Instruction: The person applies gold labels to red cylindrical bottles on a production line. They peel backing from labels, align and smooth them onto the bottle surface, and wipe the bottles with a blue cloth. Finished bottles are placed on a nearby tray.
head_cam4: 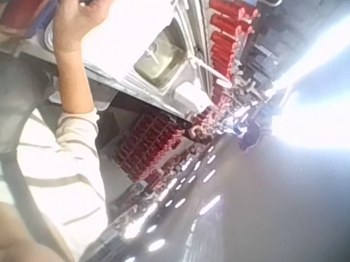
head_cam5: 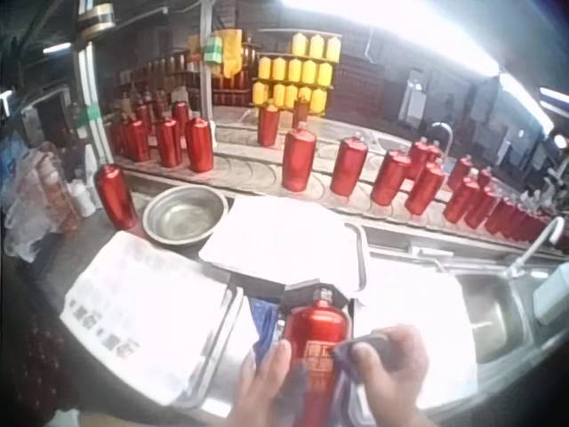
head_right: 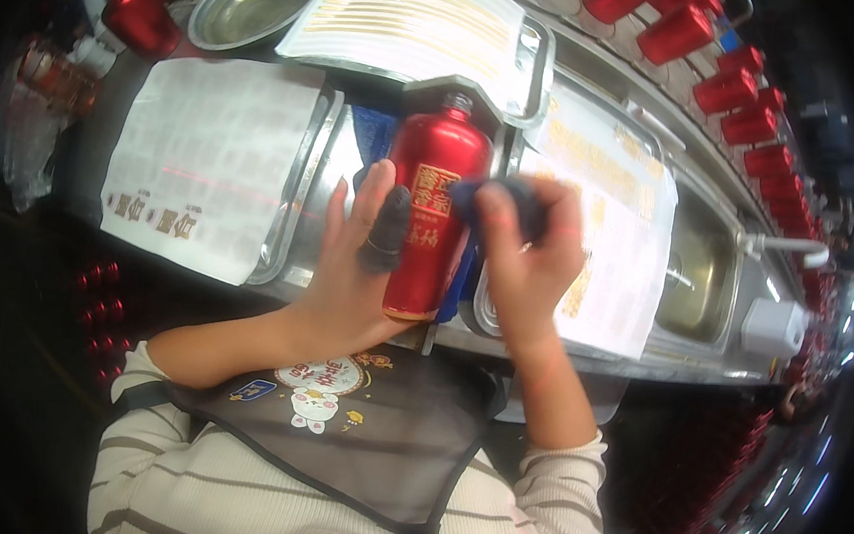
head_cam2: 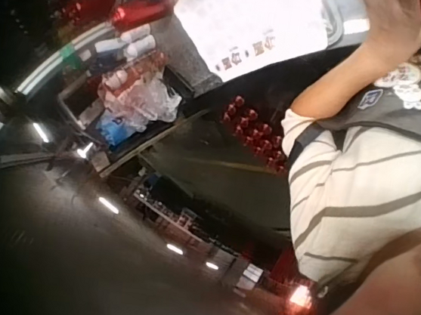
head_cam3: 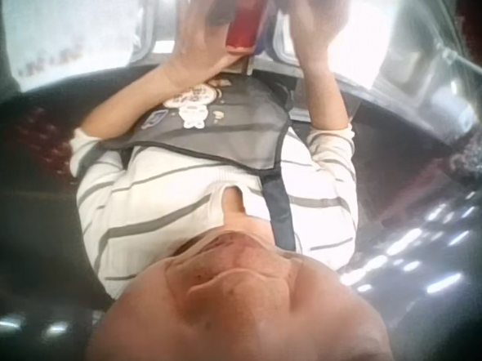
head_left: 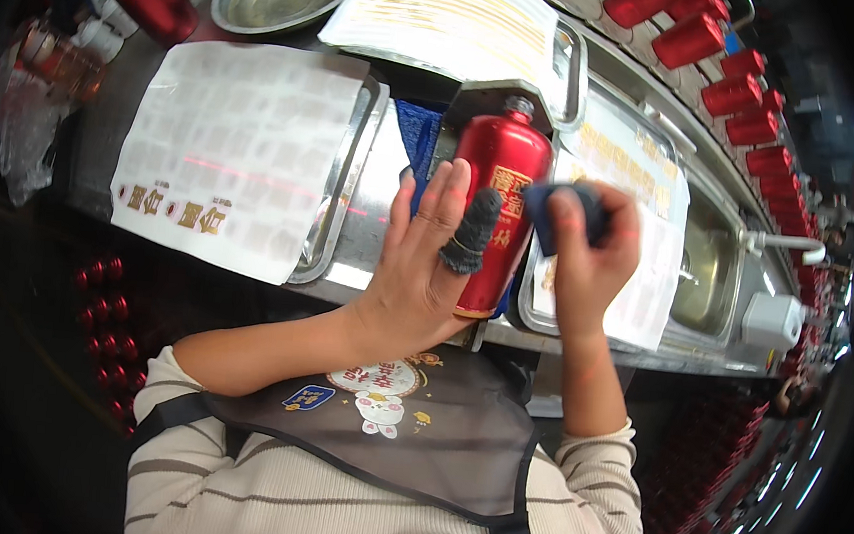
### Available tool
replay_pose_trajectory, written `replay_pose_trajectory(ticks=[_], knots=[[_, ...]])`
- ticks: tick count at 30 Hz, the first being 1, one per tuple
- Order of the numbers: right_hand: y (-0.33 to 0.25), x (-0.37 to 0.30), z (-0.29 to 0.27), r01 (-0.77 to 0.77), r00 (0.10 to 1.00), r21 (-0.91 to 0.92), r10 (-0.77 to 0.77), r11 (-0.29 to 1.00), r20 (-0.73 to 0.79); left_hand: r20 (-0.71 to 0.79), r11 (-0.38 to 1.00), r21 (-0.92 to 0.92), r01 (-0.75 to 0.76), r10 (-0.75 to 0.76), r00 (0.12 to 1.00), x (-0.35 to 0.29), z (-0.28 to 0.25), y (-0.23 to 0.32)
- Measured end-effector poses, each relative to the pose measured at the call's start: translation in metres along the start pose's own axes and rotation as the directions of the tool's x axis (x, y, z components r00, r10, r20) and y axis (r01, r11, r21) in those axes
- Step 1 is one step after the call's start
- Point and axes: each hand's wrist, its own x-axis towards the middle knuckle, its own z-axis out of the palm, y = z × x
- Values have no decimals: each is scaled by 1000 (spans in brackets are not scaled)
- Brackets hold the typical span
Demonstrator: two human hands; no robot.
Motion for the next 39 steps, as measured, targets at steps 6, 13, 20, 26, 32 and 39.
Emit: replay_pose_trajectory(ticks=[6,13,20,26,32,39], knots=[[2,-6,-16,-171,985,347,168,922,39,266,909,-296,293,-216,940,4,-22,-8],[33,-16,-40,-628,775,322,533,709,339,243,983,172,61,-102,965,0,-24,-3],[11,-42,-7,-487,849,275,374,829,373,86,996,-83,-39,46,995,0,-15,-7],[9,-43,3,-363,913,231,294,903,283,33,985,-109,-130,134,990,-10,-2,-30],[20,-35,-26,-481,848,233,381,845,369,-9,935,-184,304,-311,950,-34,-76,-62],[27,-36,-31,-559,803,199,465,805,374,-306,520,576,631,-578,756,-94,-209,-134]])
